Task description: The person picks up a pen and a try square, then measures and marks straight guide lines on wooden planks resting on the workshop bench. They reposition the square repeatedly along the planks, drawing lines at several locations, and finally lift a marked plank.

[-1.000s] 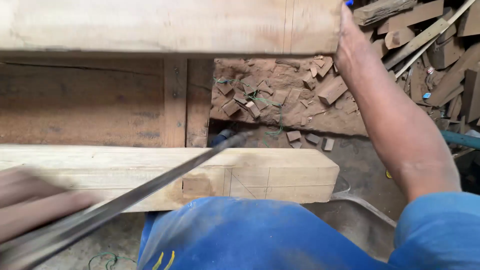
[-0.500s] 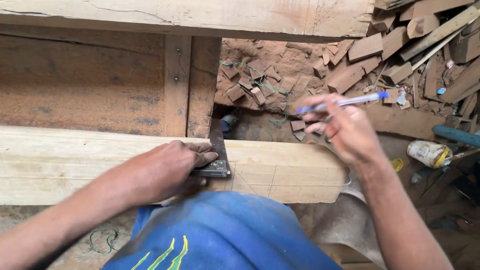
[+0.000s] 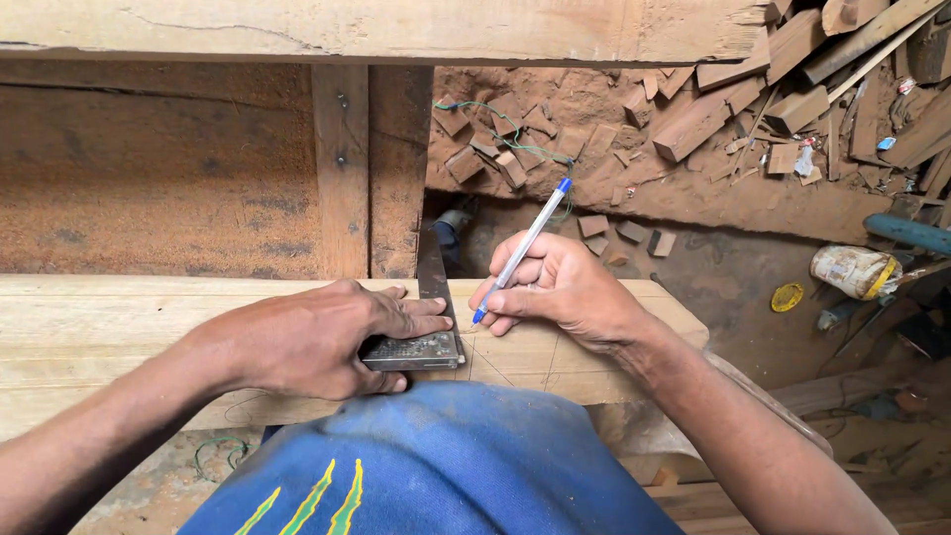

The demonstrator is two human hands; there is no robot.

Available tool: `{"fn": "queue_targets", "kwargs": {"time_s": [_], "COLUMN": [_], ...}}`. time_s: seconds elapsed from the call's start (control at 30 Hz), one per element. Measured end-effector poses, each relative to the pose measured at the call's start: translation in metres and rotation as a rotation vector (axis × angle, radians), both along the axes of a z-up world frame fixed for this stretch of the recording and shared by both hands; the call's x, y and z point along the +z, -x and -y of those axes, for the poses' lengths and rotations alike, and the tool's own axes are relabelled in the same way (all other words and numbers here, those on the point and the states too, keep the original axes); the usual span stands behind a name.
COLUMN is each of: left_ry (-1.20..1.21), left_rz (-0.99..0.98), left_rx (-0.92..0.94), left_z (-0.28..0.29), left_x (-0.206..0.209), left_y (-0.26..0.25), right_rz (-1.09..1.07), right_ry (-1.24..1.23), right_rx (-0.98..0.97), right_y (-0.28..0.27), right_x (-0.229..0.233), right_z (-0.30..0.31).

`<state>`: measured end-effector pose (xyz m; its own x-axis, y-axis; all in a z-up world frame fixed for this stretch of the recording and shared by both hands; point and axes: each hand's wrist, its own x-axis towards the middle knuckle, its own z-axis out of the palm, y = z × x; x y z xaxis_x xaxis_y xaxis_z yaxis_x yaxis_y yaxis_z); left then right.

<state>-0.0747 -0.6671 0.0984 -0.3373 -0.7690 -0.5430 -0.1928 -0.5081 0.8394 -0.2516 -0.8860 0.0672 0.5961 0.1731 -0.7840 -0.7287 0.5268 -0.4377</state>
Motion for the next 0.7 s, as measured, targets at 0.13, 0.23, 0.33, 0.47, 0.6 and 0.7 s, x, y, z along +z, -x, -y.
{"fn": "queue_targets", "kwargs": {"time_s": [0.13, 0.23, 0.33, 0.47, 0.6, 0.7], "left_ry": [0.057, 0.103, 0.029, 0.014, 0.025, -0.021], "left_rz": [0.007, 0.032, 0.096, 0.119, 0.123, 0.13], "left_rx": [0.03, 0.035, -0.022, -0.047, -0.039, -0.056], "left_z": [-0.014, -0.016, -0.018, -0.021, -0.016, -0.01], "left_x": [-0.017, -0.016, -0.014, -0.02, -0.014, -0.01], "left_y": [0.009, 0.009, 0.011, 0.012, 0.012, 0.01], "right_rz": [-0.024, -0.012, -0.004, -0.022, -0.018, -0.027], "right_ry": [-0.011, -0.024, -0.024, -0.064, -0.045, -0.056], "right_rx": [0.067, 0.083, 0.113, 0.069, 0.122, 0.117], "right_y": [-0.004, -0.004, -0.003, -0.004, -0.003, -0.004], "right_x": [0.002, -0.002, -0.007, -0.01, -0.011, -0.011], "right_z": [-0.002, -0.004, -0.006, -0.007, -0.008, -0.007]}}
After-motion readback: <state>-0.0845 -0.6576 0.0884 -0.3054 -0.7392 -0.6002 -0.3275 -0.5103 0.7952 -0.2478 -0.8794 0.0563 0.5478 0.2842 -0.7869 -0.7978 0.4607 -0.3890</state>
